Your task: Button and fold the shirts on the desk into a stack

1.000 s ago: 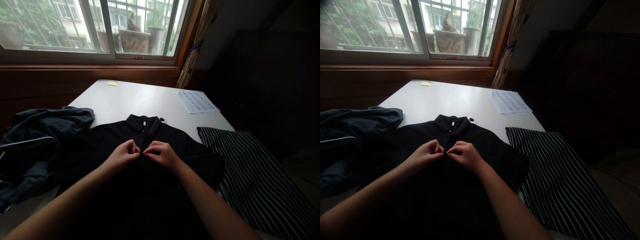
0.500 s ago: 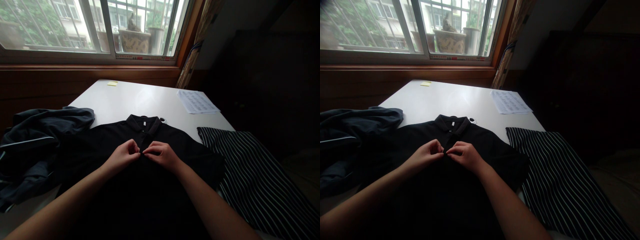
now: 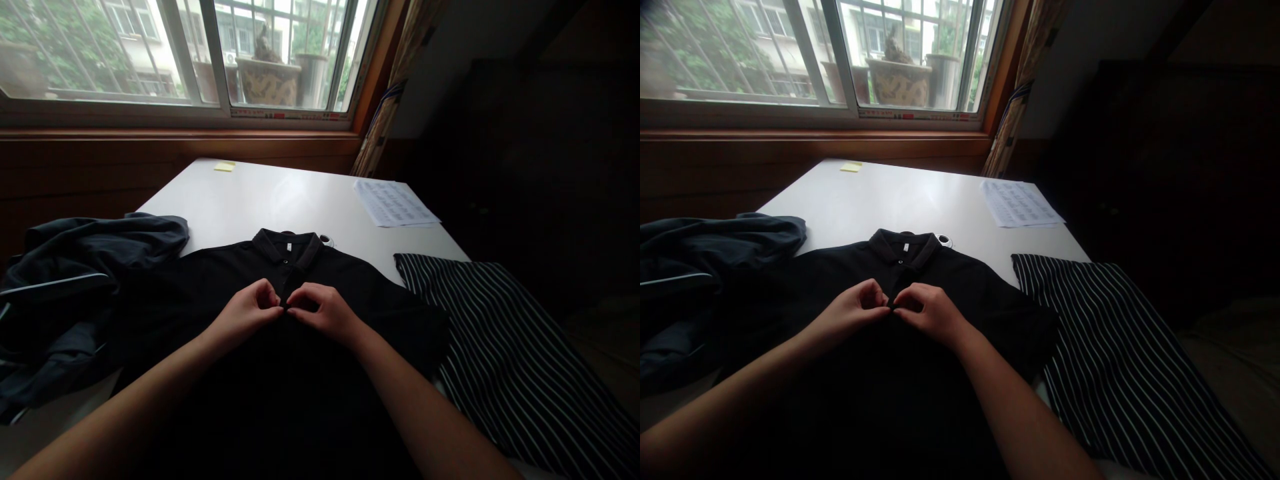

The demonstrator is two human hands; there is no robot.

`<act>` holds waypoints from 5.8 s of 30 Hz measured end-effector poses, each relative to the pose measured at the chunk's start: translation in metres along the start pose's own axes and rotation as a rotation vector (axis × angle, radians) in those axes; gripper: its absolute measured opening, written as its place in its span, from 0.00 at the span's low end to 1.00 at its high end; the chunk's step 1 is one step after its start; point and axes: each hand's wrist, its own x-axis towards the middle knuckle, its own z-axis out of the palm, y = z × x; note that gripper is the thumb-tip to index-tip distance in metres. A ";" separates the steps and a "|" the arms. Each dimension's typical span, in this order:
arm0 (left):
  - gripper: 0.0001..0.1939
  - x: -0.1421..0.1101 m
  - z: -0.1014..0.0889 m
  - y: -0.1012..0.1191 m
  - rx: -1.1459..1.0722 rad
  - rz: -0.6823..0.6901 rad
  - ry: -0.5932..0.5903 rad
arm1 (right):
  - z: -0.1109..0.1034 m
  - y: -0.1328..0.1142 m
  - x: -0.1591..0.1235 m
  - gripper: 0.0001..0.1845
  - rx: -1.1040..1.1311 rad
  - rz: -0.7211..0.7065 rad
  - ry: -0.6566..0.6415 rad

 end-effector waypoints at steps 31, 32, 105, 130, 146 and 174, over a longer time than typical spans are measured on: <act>0.13 -0.005 0.009 0.000 0.153 0.100 0.084 | 0.002 -0.021 0.005 0.04 -0.169 0.300 -0.058; 0.12 -0.005 0.009 -0.001 0.160 0.102 0.085 | 0.003 -0.022 0.005 0.04 -0.167 0.314 -0.052; 0.02 -0.008 0.008 -0.001 0.389 0.192 0.078 | 0.008 -0.019 0.004 0.02 -0.156 0.321 -0.002; 0.02 -0.007 0.008 -0.004 0.387 0.193 0.085 | 0.009 -0.018 0.004 0.02 -0.144 0.324 0.002; 0.02 -0.007 0.008 -0.003 0.373 0.187 0.083 | 0.009 -0.018 0.004 0.02 -0.140 0.324 0.007; 0.08 -0.006 0.007 -0.006 0.313 0.197 0.083 | 0.008 -0.017 0.002 0.02 -0.145 0.291 0.000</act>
